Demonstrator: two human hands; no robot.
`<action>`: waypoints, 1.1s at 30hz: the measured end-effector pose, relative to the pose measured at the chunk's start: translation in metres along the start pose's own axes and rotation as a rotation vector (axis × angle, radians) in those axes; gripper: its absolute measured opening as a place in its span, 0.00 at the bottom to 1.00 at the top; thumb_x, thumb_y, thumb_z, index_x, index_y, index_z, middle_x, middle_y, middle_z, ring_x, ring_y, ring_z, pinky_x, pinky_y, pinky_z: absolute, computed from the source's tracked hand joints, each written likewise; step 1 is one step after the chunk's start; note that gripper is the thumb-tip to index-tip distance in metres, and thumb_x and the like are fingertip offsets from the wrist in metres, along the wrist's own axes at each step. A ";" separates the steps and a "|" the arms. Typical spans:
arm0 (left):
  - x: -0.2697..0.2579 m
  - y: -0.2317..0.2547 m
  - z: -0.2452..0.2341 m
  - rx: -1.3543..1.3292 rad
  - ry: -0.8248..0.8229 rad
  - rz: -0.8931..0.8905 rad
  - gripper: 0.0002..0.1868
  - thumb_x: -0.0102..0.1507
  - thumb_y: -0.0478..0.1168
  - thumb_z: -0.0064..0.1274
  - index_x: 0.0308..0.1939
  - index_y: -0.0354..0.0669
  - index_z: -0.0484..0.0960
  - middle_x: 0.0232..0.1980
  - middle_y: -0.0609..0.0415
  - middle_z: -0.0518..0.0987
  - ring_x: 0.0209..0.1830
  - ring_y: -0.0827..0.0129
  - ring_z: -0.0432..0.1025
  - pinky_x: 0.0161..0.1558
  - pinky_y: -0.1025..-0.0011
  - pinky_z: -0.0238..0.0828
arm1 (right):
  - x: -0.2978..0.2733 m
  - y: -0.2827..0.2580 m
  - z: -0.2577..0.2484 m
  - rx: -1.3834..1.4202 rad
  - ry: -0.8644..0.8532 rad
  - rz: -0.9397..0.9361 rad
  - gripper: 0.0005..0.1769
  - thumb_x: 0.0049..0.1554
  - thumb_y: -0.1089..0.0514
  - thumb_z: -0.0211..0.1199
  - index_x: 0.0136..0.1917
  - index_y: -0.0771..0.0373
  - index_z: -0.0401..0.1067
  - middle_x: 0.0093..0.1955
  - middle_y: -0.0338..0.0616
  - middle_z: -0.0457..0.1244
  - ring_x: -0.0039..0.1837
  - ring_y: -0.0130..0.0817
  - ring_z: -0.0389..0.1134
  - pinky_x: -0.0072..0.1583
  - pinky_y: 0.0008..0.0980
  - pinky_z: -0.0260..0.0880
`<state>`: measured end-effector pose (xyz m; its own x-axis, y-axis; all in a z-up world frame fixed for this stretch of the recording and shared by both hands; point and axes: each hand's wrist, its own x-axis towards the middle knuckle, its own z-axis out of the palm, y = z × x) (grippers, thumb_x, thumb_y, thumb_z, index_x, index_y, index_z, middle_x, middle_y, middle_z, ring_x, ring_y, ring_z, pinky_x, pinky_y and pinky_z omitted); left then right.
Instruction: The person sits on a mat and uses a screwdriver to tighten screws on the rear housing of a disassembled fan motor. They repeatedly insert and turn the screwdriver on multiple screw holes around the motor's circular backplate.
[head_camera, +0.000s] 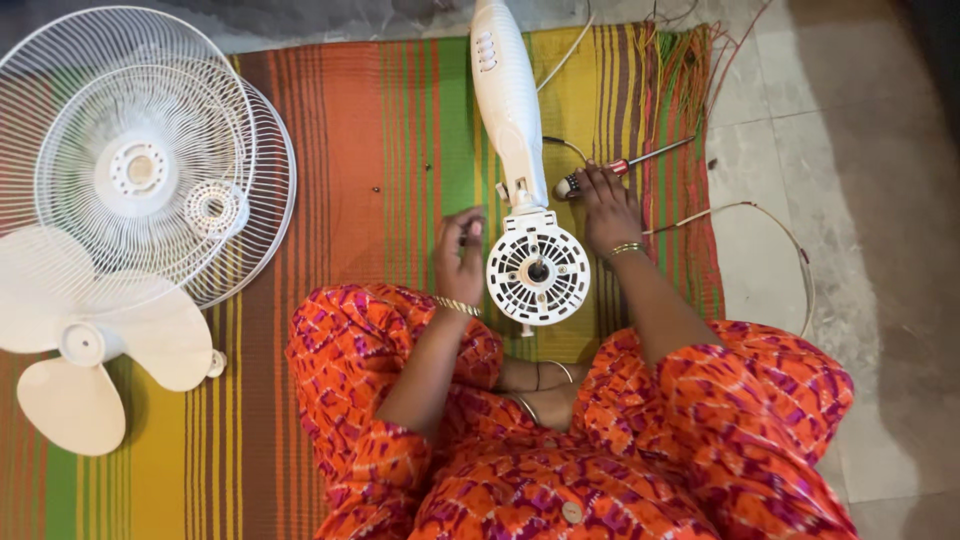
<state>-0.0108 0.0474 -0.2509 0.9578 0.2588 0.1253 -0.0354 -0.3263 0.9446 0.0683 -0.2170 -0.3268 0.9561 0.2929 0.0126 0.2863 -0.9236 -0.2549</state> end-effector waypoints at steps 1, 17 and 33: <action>-0.008 0.017 -0.002 0.010 0.010 0.075 0.14 0.75 0.46 0.43 0.55 0.46 0.81 0.54 0.51 0.80 0.55 0.65 0.76 0.56 0.65 0.76 | 0.002 0.000 0.003 -0.016 0.019 0.010 0.40 0.56 0.64 0.57 0.81 0.54 0.57 0.81 0.41 0.52 0.82 0.43 0.48 0.75 0.53 0.50; -0.040 0.093 0.000 0.204 -0.195 0.237 0.20 0.74 0.53 0.38 0.60 0.49 0.80 0.55 0.53 0.81 0.59 0.61 0.73 0.66 0.60 0.53 | 0.022 -0.017 -0.134 1.070 0.662 0.107 0.29 0.62 0.67 0.66 0.73 0.60 0.60 0.58 0.43 0.64 0.57 0.33 0.68 0.60 0.39 0.77; -0.024 0.083 -0.007 -0.140 -0.220 0.251 0.12 0.73 0.40 0.46 0.50 0.37 0.82 0.43 0.47 0.82 0.43 0.60 0.79 0.47 0.66 0.74 | -0.054 -0.083 -0.244 1.088 0.474 -0.271 0.48 0.64 0.62 0.76 0.84 0.64 0.47 0.70 0.44 0.61 0.62 0.32 0.68 0.66 0.32 0.75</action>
